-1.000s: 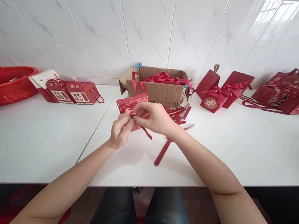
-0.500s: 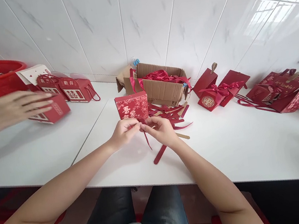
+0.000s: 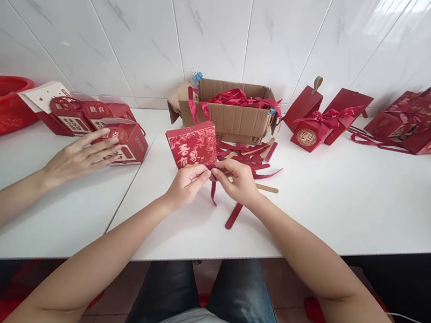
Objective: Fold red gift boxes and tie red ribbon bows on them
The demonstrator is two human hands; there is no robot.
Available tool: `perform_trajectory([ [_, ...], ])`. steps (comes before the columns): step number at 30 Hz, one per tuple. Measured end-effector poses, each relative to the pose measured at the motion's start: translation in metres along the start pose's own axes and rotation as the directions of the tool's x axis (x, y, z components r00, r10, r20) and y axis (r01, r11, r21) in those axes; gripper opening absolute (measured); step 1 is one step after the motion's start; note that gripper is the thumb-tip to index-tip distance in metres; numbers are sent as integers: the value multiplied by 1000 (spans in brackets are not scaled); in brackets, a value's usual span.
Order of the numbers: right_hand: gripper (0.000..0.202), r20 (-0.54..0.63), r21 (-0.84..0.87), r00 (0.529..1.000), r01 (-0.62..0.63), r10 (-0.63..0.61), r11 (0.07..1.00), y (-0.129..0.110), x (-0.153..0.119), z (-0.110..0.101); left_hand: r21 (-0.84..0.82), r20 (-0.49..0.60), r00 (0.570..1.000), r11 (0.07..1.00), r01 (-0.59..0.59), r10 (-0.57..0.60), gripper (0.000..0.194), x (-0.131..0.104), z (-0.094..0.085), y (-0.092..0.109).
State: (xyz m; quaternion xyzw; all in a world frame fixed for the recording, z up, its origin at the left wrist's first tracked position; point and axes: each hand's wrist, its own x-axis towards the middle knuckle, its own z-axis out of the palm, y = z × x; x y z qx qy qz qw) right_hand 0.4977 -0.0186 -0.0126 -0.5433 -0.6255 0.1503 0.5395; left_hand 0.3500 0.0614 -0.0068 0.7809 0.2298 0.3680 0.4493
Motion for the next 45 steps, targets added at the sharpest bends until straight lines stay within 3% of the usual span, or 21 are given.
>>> perform_trajectory([
  [3,16,-34,-163,996,72,-78,984,4,-2,3,-26,166,983,997,-68,71,37,0,0,-4],
  [6,16,-35,-259,996,73,-85,963,8,-4,6,34,160,983,995,-97,90,39,1,0,-7],
  [12,14,-3,-215,998,62,-65,975,13,-3,9,22,259,963,996,-81,73,35,3,-1,-13],
  [19,17,-55,-104,996,61,-67,993,16,0,8,-5,230,972,998,-55,55,33,4,-4,-15],
  [24,23,-49,-3,999,-24,23,1000,14,2,9,79,244,961,985,-151,127,23,3,-8,-10],
  [28,27,-47,83,996,-66,70,994,15,1,8,142,172,971,971,-192,167,19,1,-8,-8],
  [32,25,69,218,995,-88,74,972,13,2,4,19,109,991,996,-85,82,26,1,-9,-4],
  [35,24,110,318,993,-68,35,946,11,2,0,-169,183,983,986,13,18,26,3,-11,-1],
  [37,37,151,351,988,-34,-21,936,10,3,-2,-258,234,972,964,62,0,23,5,-12,0],
  [39,41,185,328,978,33,-99,944,10,3,-3,-301,260,965,947,109,-29,22,6,-12,1],
  [42,22,120,217,976,154,-183,964,11,3,-4,-300,278,957,939,168,-83,23,7,-12,2],
  [45,10,62,123,976,200,-208,972,12,4,-3,-274,285,953,944,184,-103,24,7,-11,4],
])
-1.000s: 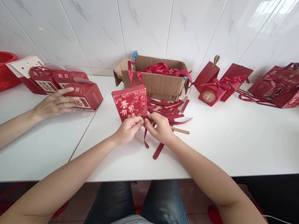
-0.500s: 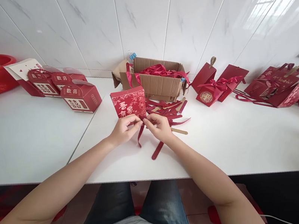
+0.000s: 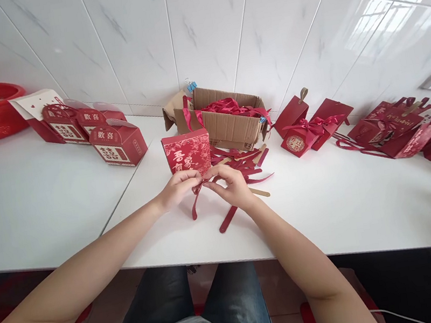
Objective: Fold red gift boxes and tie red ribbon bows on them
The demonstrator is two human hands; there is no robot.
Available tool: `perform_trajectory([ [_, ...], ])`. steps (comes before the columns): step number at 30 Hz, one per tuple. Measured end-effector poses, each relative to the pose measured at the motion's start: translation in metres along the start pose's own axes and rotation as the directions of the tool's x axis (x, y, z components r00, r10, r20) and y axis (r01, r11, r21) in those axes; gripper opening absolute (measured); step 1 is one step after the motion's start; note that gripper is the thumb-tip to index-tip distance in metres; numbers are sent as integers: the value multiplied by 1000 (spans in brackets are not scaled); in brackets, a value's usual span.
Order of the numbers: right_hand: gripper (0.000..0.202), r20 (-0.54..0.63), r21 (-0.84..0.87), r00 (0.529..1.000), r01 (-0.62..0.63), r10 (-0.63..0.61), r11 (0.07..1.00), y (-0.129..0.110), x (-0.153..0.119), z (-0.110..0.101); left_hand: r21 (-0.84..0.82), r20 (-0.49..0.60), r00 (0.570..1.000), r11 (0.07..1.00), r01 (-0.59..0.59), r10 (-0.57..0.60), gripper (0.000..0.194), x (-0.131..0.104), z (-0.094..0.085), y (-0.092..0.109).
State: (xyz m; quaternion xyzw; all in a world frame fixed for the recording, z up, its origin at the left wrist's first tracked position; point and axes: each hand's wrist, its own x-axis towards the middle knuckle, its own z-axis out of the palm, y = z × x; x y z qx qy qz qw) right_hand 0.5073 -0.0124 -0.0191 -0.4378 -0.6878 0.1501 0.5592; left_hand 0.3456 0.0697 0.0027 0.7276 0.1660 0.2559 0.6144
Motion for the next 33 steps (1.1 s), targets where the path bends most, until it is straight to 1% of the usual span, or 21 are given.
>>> perform_trajectory([
  [2,10,5,-24,1000,12,-12,1000,0,0,0,25,9,1000,1000,-1,0,25,-2,2,1],
  [4,8,9,-45,1000,22,-22,999,-1,0,0,100,6,1000,995,-21,20,28,-3,2,1],
  [5,6,7,-61,1000,25,-25,998,-1,0,0,166,-30,998,985,-55,61,30,-4,1,0],
  [6,5,4,-77,1000,25,-25,997,-2,0,0,252,-101,986,962,-107,136,32,-4,-1,0],
  [7,5,-1,-91,1000,24,-24,996,-2,1,0,355,-202,947,920,-166,249,32,-4,-4,0],
  [8,5,-10,-100,1000,22,-23,995,-2,1,0,466,-319,865,859,-212,386,30,-3,-8,0],
  [9,6,-23,-102,1000,18,-20,995,-2,1,-1,567,-425,741,791,-230,520,26,-1,-14,-1],
  [10,7,-41,-93,999,9,-13,996,-1,2,-1,646,-504,597,731,-218,624,27,1,-20,-1],
  [11,8,-59,-73,998,-4,0,997,-1,2,-2,697,-553,476,693,-186,684,36,4,-27,-2],
  [12,9,-73,-45,997,-22,18,999,0,3,-3,721,-576,411,676,-152,707,48,6,-34,-3],
  [13,11,-81,-11,996,-42,41,999,0,3,-4,730,-582,401,672,-126,708,58,9,-40,-4],
  [14,12,-79,21,995,-64,65,998,1,4,-6,723,-580,439,682,-110,686,63,11,-45,-5],
  [16,14,-52,56,994,-88,91,995,0,5,-9,660,-559,593,744,-105,580,60,13,-50,-6],
  [17,15,-43,53,995,-87,89,995,0,5,-10,599,-543,670,793,-115,507,53,14,-51,-7],
  [18,16,-45,42,996,-78,80,996,-1,6,-12,520,-521,734,844,-132,435,45,14,-51,-7],
  [19,16,-55,28,996,-68,69,997,-2,7,-13,434,-495,784,888,-151,375,39,13,-49,-7],
  [20,16,-72,15,996,-61,62,998,-2,8,-15,355,-467,819,919,-172,334,36,12,-47,-6],
  [23,16,-119,4,990,-81,81,997,-3,9,-19,229,-390,871,948,-222,299,35,8,-37,-1],
  [27,18,-111,36,982,-148,151,988,1,8,-21,190,-308,908,954,-232,283,34,2,-22,5],
  [31,17,-153,40,972,-172,176,984,1,6,-19,215,-283,905,941,-262,316,30,-4,-12,8],
  [33,16,-156,54,971,-173,180,983,-1,6,-17,222,-279,890,926,-305,360,45,-7,-10,9],
])
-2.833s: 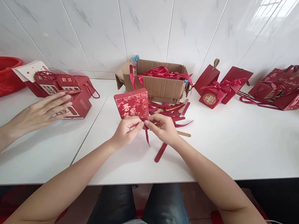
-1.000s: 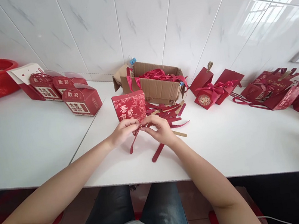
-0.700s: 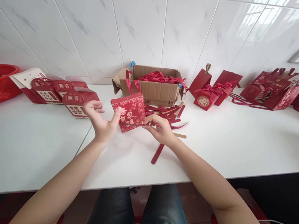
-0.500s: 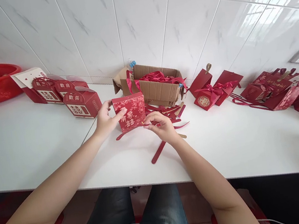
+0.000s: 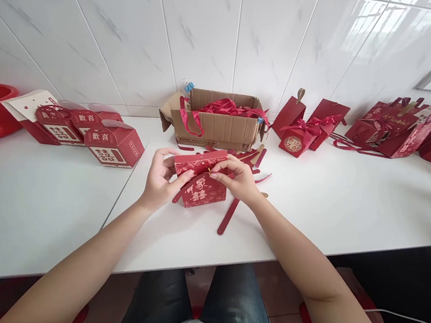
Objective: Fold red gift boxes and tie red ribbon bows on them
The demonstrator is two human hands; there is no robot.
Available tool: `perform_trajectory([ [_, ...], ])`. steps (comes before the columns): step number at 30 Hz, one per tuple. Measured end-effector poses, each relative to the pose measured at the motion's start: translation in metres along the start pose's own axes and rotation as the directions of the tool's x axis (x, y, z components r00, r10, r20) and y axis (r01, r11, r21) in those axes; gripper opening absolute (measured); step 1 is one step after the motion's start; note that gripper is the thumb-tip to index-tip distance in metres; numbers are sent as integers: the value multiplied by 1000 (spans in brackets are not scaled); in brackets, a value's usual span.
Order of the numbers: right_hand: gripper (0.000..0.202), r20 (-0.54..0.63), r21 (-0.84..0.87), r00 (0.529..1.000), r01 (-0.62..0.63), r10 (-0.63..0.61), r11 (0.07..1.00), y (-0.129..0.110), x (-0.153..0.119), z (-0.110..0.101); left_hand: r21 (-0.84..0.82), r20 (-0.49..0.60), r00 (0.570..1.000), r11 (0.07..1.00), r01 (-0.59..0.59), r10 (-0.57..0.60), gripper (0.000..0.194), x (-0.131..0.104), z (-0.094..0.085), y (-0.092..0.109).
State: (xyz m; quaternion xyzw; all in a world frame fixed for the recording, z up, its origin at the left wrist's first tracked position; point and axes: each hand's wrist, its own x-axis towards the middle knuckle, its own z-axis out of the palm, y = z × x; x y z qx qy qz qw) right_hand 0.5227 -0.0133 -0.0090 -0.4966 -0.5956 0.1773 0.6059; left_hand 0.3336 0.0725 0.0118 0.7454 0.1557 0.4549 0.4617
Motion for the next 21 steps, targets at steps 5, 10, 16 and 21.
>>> perform_trajectory([
  [5,9,7,4,999,50,-50,999,-5,-1,4,78,27,996,994,-82,80,39,-1,-1,1],
  [10,9,-62,-95,985,156,-163,983,-8,-2,7,149,34,994,983,-112,108,14,-1,0,-3],
  [16,6,-52,-66,986,152,-156,986,-9,-2,6,130,30,994,986,-104,101,15,-2,5,-1],
  [21,7,-57,-90,985,160,-165,983,-11,-4,7,106,54,998,994,-30,24,19,-4,6,1],
])
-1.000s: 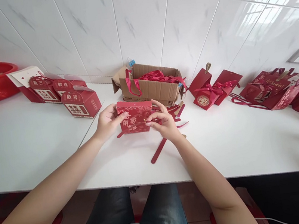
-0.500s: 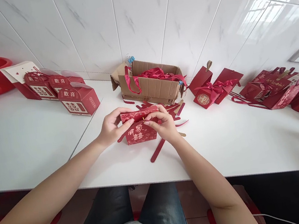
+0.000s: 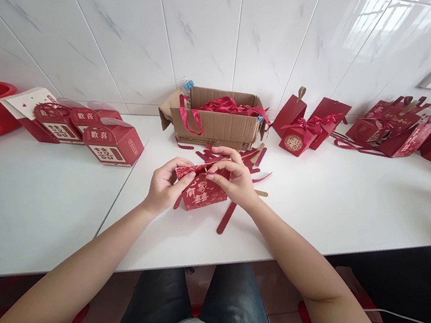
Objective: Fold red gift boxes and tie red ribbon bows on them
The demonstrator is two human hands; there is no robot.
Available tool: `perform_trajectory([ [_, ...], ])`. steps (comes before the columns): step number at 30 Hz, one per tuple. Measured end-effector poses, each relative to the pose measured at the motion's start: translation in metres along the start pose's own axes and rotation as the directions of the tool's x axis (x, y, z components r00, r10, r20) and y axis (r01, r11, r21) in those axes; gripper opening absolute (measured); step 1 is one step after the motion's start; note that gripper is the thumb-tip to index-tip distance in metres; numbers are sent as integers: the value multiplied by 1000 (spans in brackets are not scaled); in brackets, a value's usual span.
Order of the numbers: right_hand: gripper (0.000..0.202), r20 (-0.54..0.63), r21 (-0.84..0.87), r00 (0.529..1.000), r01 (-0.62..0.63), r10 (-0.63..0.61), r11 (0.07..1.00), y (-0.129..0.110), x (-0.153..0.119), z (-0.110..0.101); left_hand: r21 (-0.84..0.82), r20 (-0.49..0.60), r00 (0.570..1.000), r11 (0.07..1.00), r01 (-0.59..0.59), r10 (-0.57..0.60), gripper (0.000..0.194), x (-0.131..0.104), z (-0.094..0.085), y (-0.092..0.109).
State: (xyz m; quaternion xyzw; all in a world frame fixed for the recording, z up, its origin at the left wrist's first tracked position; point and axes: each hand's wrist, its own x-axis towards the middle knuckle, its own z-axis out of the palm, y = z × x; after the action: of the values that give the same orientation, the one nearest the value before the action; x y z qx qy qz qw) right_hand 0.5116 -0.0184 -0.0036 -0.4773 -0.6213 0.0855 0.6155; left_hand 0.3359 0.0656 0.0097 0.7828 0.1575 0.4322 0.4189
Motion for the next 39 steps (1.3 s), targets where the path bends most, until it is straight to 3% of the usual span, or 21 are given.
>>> perform_trajectory([
  [6,7,-92,-41,991,91,-95,995,-4,-2,6,-50,35,999,998,-30,32,18,-2,1,1],
  [9,24,-157,-6,982,103,-103,995,-6,-3,8,-43,61,994,995,-88,90,16,-3,1,3],
  [11,32,-116,10,991,72,-70,997,-8,-3,7,-21,77,987,990,-140,141,15,-3,-1,5],
  [14,17,-34,-81,995,86,-89,993,-11,-4,3,25,99,971,975,-222,219,14,-2,-4,6],
  [16,13,-45,-145,984,162,-170,976,-13,-4,1,64,116,952,955,-290,281,15,-1,-6,7],
  [18,12,-77,-165,965,235,-250,958,-15,-4,1,126,136,936,931,-342,326,31,1,-9,6],
  [20,12,-113,-166,945,286,-306,944,-16,-3,0,222,154,941,917,-330,301,56,3,-13,4],
  [22,13,-146,-173,931,310,-336,935,-15,-2,-1,324,185,958,907,-268,217,64,5,-18,0],
  [25,13,-163,-196,930,298,-331,934,-13,-1,-2,378,216,964,897,-229,155,52,10,-28,-6],
  [28,12,-180,-218,937,260,-301,941,-10,0,-3,335,238,958,913,-233,157,32,16,-39,-7],
  [31,13,-207,-210,936,242,-285,947,-7,1,-4,287,317,944,940,-183,87,17,20,-49,-5],
  [36,14,-248,-225,930,216,-270,950,-4,3,-6,253,334,940,955,-158,67,15,23,-57,1],
  [39,14,-278,-246,911,239,-305,939,-5,4,-6,267,365,931,958,-106,1,25,22,-54,0],
])
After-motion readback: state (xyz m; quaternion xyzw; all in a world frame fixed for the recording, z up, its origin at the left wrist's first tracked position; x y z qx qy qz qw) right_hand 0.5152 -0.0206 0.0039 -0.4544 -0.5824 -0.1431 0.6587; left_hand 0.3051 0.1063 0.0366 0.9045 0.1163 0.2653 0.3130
